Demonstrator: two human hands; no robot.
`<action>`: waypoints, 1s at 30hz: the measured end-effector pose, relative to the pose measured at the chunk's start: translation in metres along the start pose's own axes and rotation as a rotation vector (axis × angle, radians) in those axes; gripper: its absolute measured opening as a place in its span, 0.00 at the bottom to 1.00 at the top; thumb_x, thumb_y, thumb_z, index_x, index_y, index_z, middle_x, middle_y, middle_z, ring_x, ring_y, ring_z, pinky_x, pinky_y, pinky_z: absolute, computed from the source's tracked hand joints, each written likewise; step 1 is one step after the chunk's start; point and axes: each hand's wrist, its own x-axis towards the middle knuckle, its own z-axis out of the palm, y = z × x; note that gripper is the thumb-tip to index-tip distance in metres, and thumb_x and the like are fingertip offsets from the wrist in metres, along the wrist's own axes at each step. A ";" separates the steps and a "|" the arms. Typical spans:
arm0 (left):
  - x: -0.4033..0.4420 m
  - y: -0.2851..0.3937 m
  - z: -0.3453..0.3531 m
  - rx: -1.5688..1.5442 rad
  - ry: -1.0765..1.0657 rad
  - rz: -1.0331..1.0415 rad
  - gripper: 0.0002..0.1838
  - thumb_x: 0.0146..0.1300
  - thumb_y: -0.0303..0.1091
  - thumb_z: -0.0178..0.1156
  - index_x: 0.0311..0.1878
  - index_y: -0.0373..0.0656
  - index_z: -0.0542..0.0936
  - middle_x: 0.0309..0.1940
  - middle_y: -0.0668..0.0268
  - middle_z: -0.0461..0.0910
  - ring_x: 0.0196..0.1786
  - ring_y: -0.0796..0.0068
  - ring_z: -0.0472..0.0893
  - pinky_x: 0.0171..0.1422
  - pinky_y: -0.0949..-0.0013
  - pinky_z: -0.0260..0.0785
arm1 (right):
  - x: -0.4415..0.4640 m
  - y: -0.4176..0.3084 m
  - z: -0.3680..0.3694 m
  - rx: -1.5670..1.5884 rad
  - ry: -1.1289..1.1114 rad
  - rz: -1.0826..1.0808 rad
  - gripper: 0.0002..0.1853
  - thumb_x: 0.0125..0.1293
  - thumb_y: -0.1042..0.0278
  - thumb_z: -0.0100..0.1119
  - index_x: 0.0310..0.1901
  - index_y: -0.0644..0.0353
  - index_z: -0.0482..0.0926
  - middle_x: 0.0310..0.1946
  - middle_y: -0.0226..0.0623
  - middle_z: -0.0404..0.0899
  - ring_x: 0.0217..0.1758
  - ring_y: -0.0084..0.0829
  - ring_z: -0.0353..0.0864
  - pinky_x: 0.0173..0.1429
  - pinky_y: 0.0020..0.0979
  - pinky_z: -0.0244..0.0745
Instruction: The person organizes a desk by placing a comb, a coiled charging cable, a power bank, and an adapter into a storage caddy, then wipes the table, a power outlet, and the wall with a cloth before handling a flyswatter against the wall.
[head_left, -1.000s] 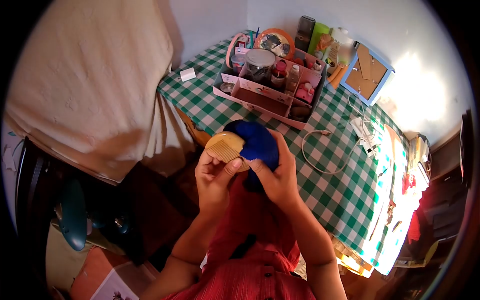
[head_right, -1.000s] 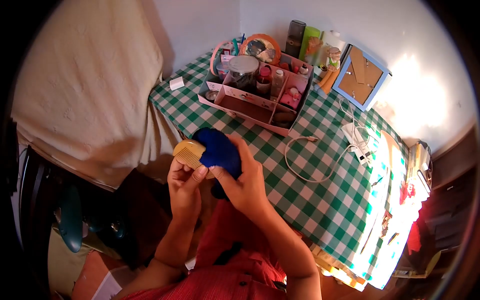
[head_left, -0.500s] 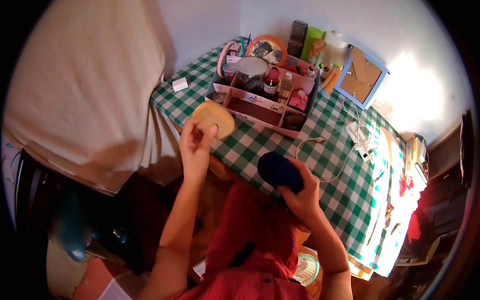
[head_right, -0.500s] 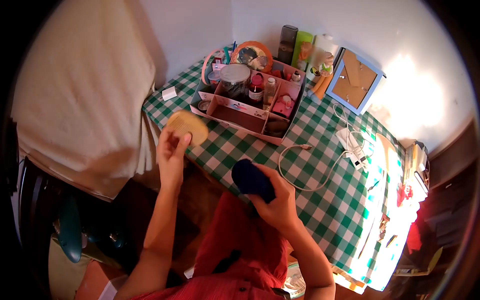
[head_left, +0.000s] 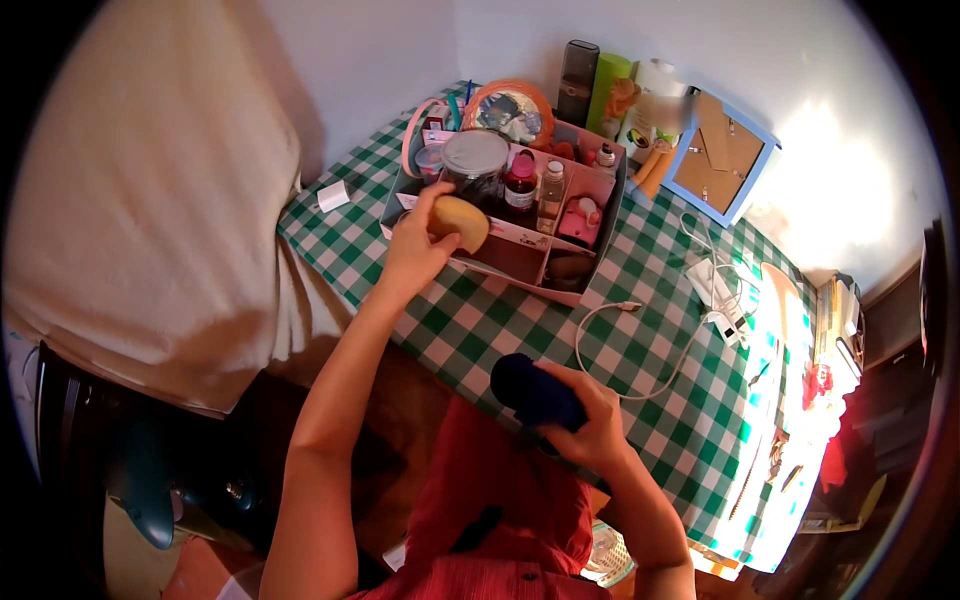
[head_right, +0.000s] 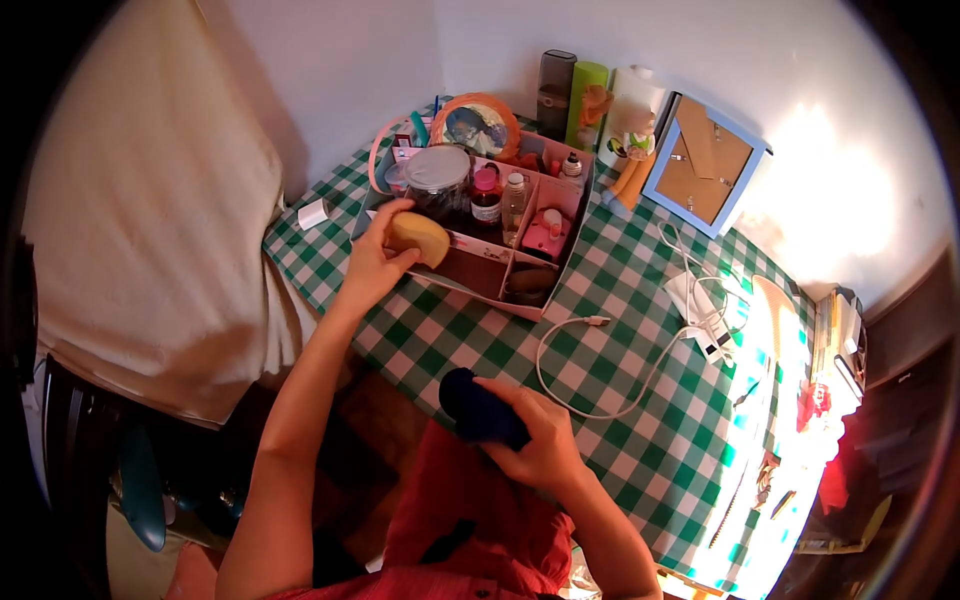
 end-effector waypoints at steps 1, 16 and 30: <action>0.002 -0.001 0.004 -0.008 -0.038 0.015 0.21 0.51 0.25 0.63 0.51 0.43 0.73 0.35 0.53 0.80 0.39 0.59 0.83 0.43 0.64 0.73 | 0.000 0.001 -0.001 0.008 0.012 0.005 0.33 0.40 0.75 0.67 0.55 0.59 0.75 0.42 0.46 0.81 0.43 0.45 0.82 0.48 0.35 0.75; 0.007 -0.019 0.013 0.648 0.002 0.278 0.13 0.48 0.37 0.69 0.35 0.44 0.79 0.35 0.57 0.80 0.43 0.55 0.79 0.46 0.57 0.70 | -0.002 -0.002 -0.006 0.118 0.105 0.100 0.31 0.46 0.76 0.66 0.57 0.61 0.73 0.42 0.46 0.81 0.46 0.41 0.83 0.50 0.33 0.75; -0.026 0.052 0.054 0.114 -0.026 0.314 0.03 0.58 0.23 0.61 0.36 0.36 0.78 0.29 0.59 0.80 0.31 0.64 0.80 0.36 0.68 0.70 | -0.012 -0.045 -0.083 0.221 0.161 0.186 0.29 0.53 0.73 0.65 0.58 0.61 0.70 0.44 0.44 0.81 0.48 0.33 0.81 0.54 0.32 0.74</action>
